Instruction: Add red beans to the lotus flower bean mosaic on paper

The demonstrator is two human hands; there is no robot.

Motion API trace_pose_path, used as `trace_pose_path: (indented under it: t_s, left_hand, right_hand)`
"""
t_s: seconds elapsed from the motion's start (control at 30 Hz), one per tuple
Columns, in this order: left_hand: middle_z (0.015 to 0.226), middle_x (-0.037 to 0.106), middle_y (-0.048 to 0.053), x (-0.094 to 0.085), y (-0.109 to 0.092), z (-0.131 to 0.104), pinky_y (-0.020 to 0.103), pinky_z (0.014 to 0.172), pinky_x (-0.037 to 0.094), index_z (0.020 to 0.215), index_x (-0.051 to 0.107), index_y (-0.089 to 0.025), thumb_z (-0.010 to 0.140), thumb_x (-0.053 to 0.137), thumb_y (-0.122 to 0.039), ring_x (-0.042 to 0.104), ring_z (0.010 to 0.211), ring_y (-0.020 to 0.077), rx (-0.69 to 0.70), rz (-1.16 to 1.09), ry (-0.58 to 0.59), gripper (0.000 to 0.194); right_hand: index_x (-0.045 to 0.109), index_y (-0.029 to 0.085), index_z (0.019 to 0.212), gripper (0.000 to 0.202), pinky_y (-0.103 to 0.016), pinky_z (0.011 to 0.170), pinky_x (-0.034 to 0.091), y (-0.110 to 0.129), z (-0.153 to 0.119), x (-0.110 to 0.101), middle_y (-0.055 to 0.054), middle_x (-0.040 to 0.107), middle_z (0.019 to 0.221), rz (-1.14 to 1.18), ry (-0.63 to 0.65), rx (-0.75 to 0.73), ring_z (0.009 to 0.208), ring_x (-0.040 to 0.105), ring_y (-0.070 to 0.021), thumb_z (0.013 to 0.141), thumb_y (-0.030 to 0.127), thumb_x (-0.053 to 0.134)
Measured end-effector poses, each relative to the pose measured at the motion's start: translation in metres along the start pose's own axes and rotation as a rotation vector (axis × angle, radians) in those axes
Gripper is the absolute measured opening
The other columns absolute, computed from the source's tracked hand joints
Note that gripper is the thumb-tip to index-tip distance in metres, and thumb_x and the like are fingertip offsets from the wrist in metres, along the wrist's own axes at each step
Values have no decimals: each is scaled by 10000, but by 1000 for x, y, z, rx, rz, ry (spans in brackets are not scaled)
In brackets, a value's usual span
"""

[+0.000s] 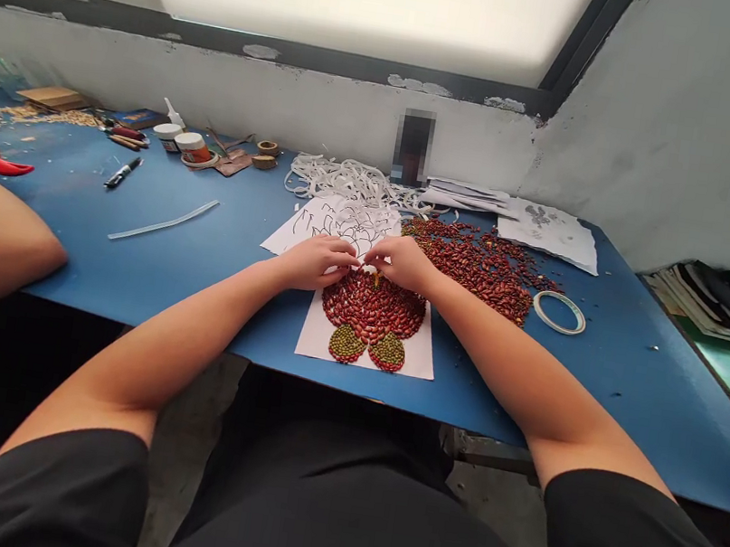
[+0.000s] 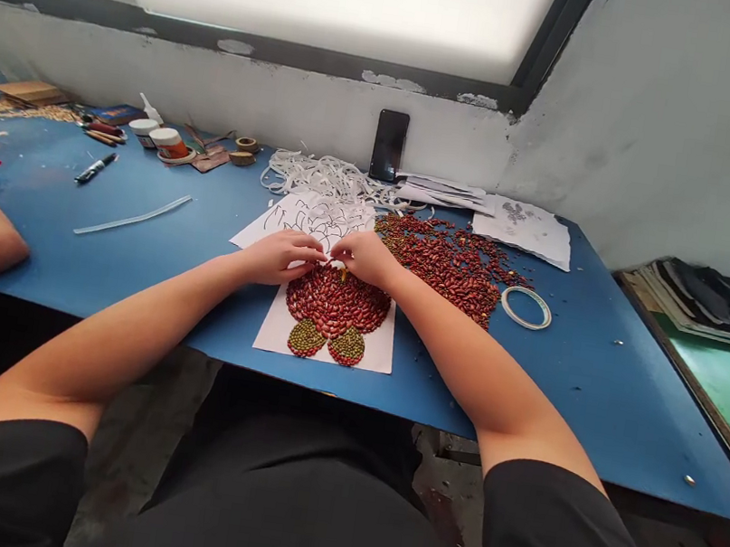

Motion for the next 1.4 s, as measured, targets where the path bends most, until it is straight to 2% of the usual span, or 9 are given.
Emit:
trace_pose_path:
  t_s: [0.27, 0.47, 0.77, 0.9, 1.03, 1.17, 1.4]
  left_hand:
    - [1265, 767, 105, 0, 1, 0, 448, 994, 551, 1240, 763, -237, 1041, 517, -266, 717, 1132, 258, 2, 0, 4, 318]
    - [1268, 762, 105, 0, 1, 1, 450, 989, 547, 1237, 760, -238, 1046, 511, -272, 715, 1134, 263, 4, -1, 6, 316]
    - [1241, 768, 99, 2, 2, 1, 441, 982, 547, 1236, 765, -246, 1041, 527, -287, 714, 1118, 257, 7, -6, 12, 310]
    - [1242, 770, 93, 2, 3, 0, 435, 980, 546, 1235, 766, -253, 1039, 533, -284, 713, 1110, 250, 5, -9, 7, 305]
    - [1247, 770, 95, 2, 2, 0, 433, 989, 545, 1231, 768, -252, 1038, 538, -283, 714, 1119, 249, 3, -14, 3, 302]
    - [1239, 772, 101, 1, 2, 1, 438, 986, 550, 1233, 772, -250, 1042, 532, -294, 719, 1119, 254, 3, -19, 5, 310]
    - [1271, 776, 104, 3, 3, 1, 462, 1012, 548, 1252, 776, -255, 1041, 530, -302, 712, 1143, 264, -1, -26, 15, 328]
  right_hand:
    - [863, 230, 943, 217, -346, 914, 510, -6, -1, 10, -68, 798, 981, -19, 27, -54, 923, 689, -195, 959, 118, 677]
    - [856, 225, 930, 178, -338, 919, 519, -8, -1, 9, -60, 792, 974, 40, -15, -39, 932, 692, -189, 968, 144, 702]
    - [889, 247, 946, 170, -345, 927, 530, -12, 1, 15, -69, 794, 1007, 11, -6, -10, 944, 708, -205, 940, 136, 761]
    - [879, 232, 992, 171, -363, 954, 524, -13, 0, 12, -81, 788, 1034, -34, -37, 11, 966, 706, -220, 931, 133, 753]
    - [860, 209, 922, 206, -358, 951, 518, -9, -3, 7, -75, 774, 985, -50, -52, 1, 947, 692, -216, 926, 96, 687]
    - [879, 212, 946, 262, -352, 941, 521, -6, -5, 6, -77, 771, 1002, -52, -47, -23, 937, 690, -212, 881, 63, 673]
    - [897, 233, 959, 252, -360, 912, 520, -5, -6, 8, -73, 769, 977, -110, -28, -76, 897, 674, -212, 879, 119, 687]
Point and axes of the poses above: each hand's wrist, its own z-axis towards the middle knuckle, its own x-axis out of the palm, y = z × x, the point moved 7 cm from there along z, towards the middle knuckle
